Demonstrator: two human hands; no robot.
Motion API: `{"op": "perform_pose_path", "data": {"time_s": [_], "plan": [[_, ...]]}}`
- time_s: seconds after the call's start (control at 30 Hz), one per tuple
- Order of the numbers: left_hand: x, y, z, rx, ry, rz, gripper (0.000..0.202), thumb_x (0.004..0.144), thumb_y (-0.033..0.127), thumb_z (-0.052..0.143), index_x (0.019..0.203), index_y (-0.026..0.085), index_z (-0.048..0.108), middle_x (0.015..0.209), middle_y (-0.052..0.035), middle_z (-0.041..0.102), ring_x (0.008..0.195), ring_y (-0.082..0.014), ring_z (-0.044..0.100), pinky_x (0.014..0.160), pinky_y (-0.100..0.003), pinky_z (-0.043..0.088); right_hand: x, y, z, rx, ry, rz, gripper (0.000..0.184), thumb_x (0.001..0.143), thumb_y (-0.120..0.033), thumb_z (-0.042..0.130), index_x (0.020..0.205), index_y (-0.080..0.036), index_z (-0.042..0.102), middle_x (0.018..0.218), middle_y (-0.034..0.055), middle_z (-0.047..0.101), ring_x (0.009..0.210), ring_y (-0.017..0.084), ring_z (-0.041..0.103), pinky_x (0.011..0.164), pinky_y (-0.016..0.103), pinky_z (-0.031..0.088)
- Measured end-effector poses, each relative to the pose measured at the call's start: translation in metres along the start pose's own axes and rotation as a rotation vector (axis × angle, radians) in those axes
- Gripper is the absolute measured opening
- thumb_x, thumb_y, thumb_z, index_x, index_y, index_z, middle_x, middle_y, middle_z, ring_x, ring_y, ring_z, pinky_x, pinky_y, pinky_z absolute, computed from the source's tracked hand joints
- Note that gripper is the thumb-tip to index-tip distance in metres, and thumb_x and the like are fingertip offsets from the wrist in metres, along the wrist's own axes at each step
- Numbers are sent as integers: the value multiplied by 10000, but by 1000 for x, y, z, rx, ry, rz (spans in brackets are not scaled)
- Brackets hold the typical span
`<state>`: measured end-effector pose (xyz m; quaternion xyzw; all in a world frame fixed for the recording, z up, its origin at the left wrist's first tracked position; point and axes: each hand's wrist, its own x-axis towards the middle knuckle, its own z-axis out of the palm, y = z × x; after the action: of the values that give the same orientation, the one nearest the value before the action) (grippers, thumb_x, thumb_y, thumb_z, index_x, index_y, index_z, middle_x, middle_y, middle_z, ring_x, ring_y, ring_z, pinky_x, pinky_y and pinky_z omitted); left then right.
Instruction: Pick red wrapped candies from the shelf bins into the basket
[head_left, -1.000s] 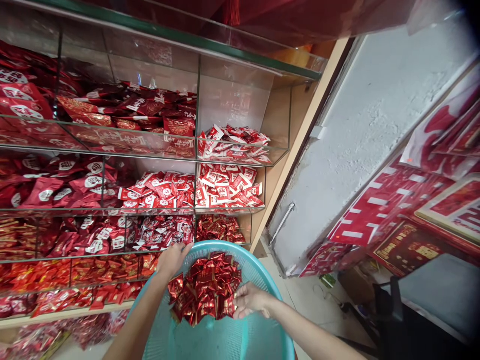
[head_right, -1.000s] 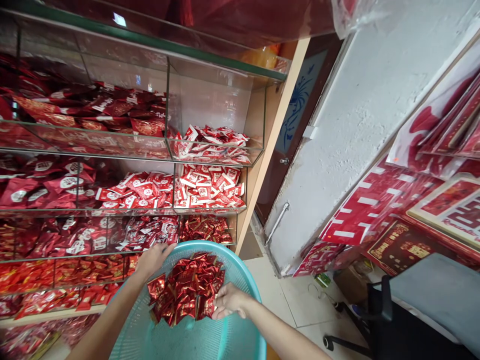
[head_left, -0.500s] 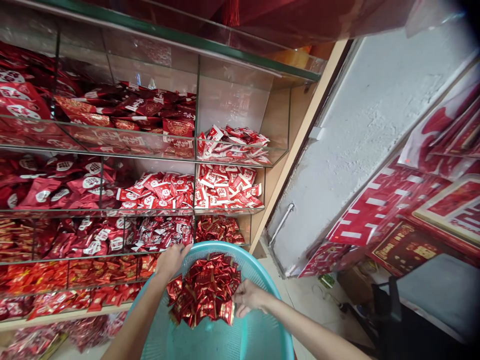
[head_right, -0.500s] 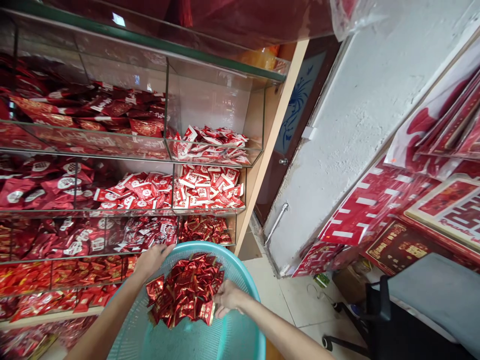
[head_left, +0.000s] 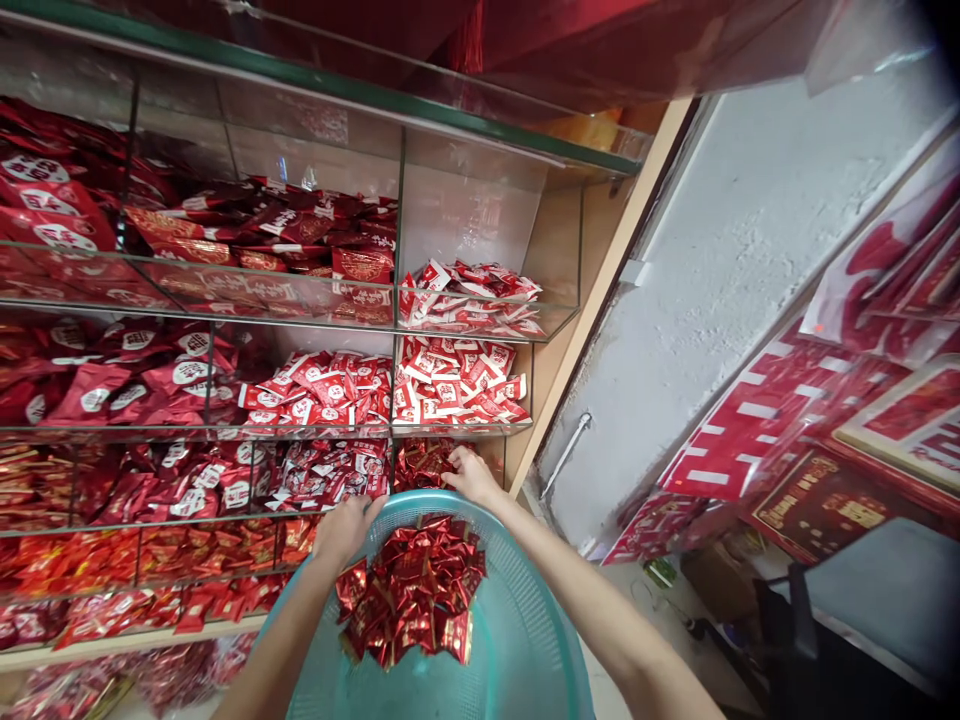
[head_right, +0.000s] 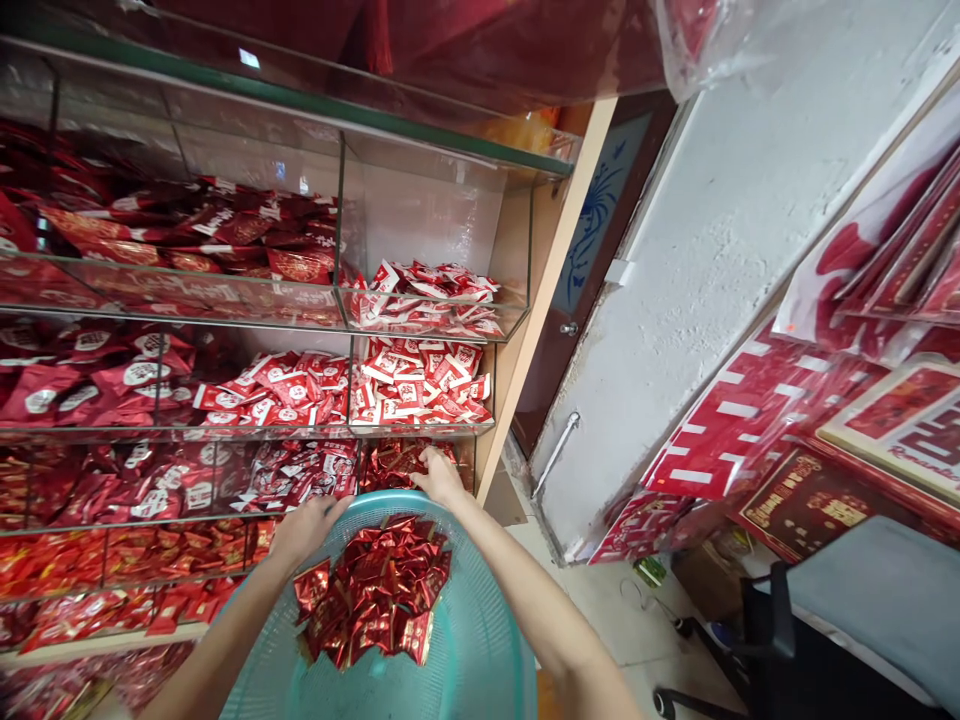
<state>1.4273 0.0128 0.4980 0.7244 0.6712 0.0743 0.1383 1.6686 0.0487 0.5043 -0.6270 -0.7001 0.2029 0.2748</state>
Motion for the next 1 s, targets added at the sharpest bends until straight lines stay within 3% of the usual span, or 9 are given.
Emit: {"op": "perform_pose_path", "data": {"time_s": [0.1, 0.2, 0.37, 0.57, 0.8, 1.0], "plan": [[1, -1, 1, 2, 12, -20, 582, 852, 608, 230, 901, 208, 649, 860, -122, 696, 844, -269, 647, 685, -306, 435, 22, -2, 21, -81, -57, 51, 456, 611, -271, 729, 982, -187, 477, 1024, 64, 555, 915, 198, 536, 728, 286, 390], [2, -3, 3, 1, 21, -6, 586, 853, 610, 213, 864, 216, 647, 839, -119, 694, 834, -278, 647, 675, -316, 435, 34, -6, 35, -161, -93, 138, 535, 573, -284, 751, 1000, -194, 441, 1064, 79, 524, 972, 223, 516, 749, 307, 379], [3, -4, 5, -6, 24, 2, 590, 853, 607, 197, 847, 221, 644, 833, -114, 695, 820, -271, 649, 673, -313, 432, 42, -7, 43, -200, -133, 186, 567, 532, -215, 769, 986, -201, 429, 1065, 86, 532, 999, 232, 514, 762, 319, 371], [3, -5, 6, 1, 42, 4, 592, 851, 610, 198, 832, 217, 640, 824, -116, 693, 812, -277, 647, 664, -317, 433, 41, -7, 41, -234, -134, 142, 464, 595, -186, 703, 978, -197, 440, 1017, 94, 567, 1010, 266, 511, 771, 342, 352], [2, -4, 5, -8, 31, 15, 574, 859, 596, 216, 860, 213, 644, 852, -112, 693, 837, -270, 644, 678, -307, 433, 25, -11, 17, -195, -72, 24, 353, 683, -280, 621, 977, -221, 434, 885, 29, 553, 852, 202, 523, 690, 284, 334], [2, -1, 1, 11, 9, 4, 576, 859, 585, 217, 846, 204, 648, 860, -117, 690, 829, -268, 641, 665, -300, 431, -36, -22, -34, -26, -20, -176, 316, 718, -345, 588, 938, -230, 392, 719, -41, 446, 699, 156, 447, 621, 248, 320]]}}
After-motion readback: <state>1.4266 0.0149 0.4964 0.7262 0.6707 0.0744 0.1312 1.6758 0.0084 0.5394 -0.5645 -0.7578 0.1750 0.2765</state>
